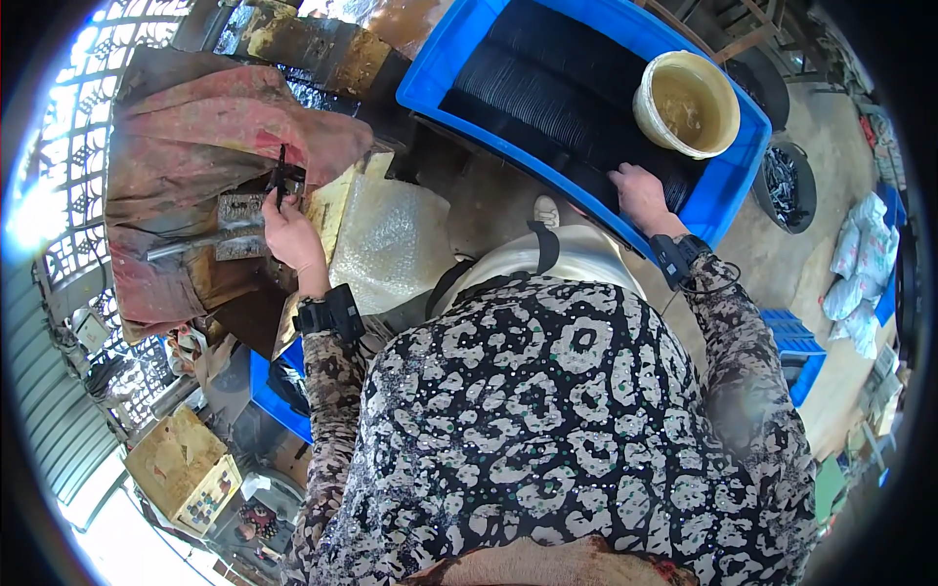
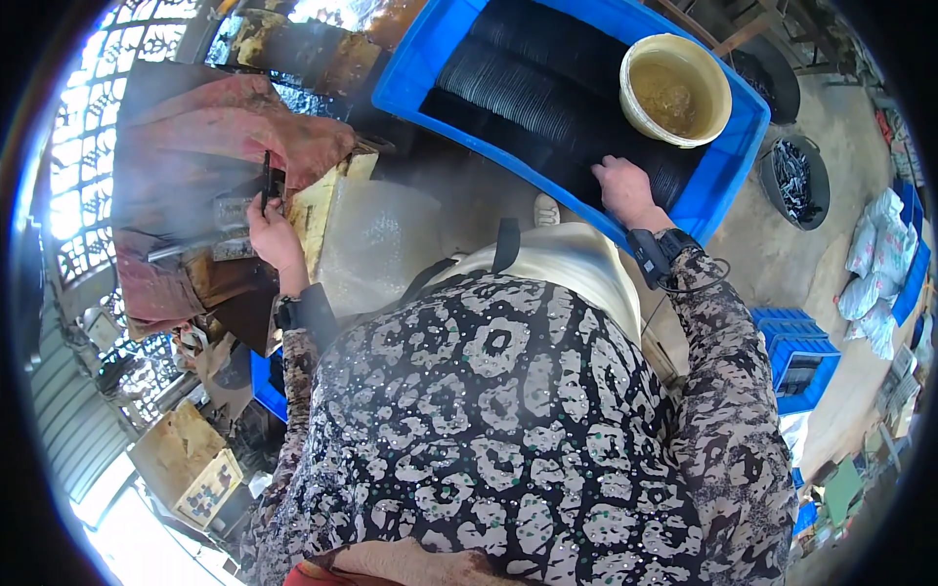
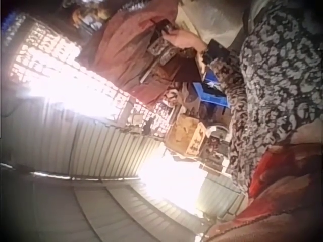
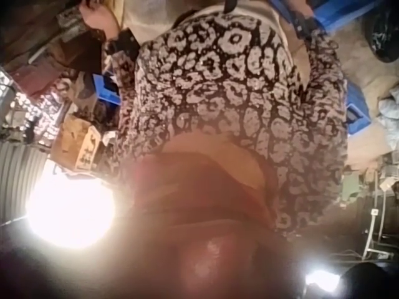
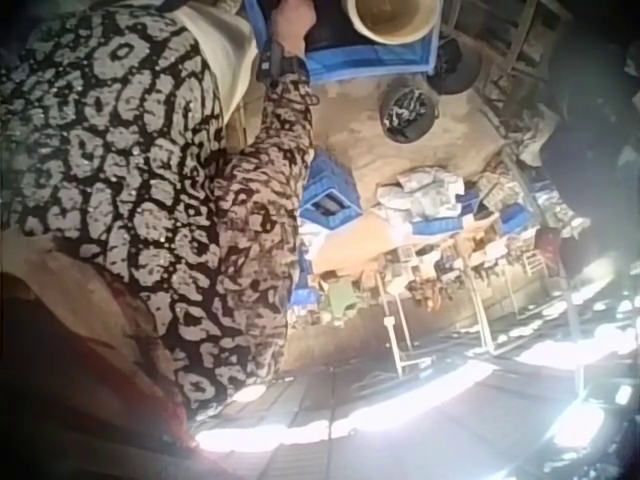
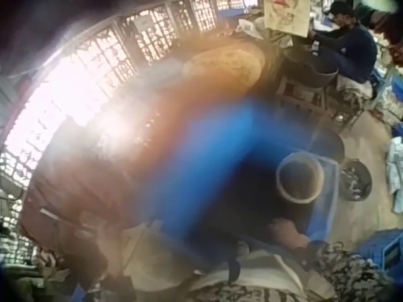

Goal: The person picks up a metal piece from a blue bin, holds it against a rotating grinding wheel, and then dips it into a bucket of liquid.

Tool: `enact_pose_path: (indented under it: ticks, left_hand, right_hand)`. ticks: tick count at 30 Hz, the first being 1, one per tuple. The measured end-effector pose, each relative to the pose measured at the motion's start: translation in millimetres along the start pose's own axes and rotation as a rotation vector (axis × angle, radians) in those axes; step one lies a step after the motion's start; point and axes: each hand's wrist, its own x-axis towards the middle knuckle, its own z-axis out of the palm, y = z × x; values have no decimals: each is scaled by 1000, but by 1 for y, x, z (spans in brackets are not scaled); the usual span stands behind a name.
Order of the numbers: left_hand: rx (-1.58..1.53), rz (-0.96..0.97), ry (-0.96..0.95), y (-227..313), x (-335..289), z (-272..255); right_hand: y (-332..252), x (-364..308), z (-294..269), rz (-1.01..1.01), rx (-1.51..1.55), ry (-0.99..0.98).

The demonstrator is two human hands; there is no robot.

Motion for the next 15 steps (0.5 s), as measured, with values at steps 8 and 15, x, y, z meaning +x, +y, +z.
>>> enact_pose_path:
  ticks: [8, 15]
  left_hand:
    - [23, -7, -8, 2, -1, 0]
    - [22, -13, -10, 0, 0, 0]
  right_hand:
    - [3, -1, 4, 35, 64, -45]
    - [4, 3, 1, 109, 93, -37]
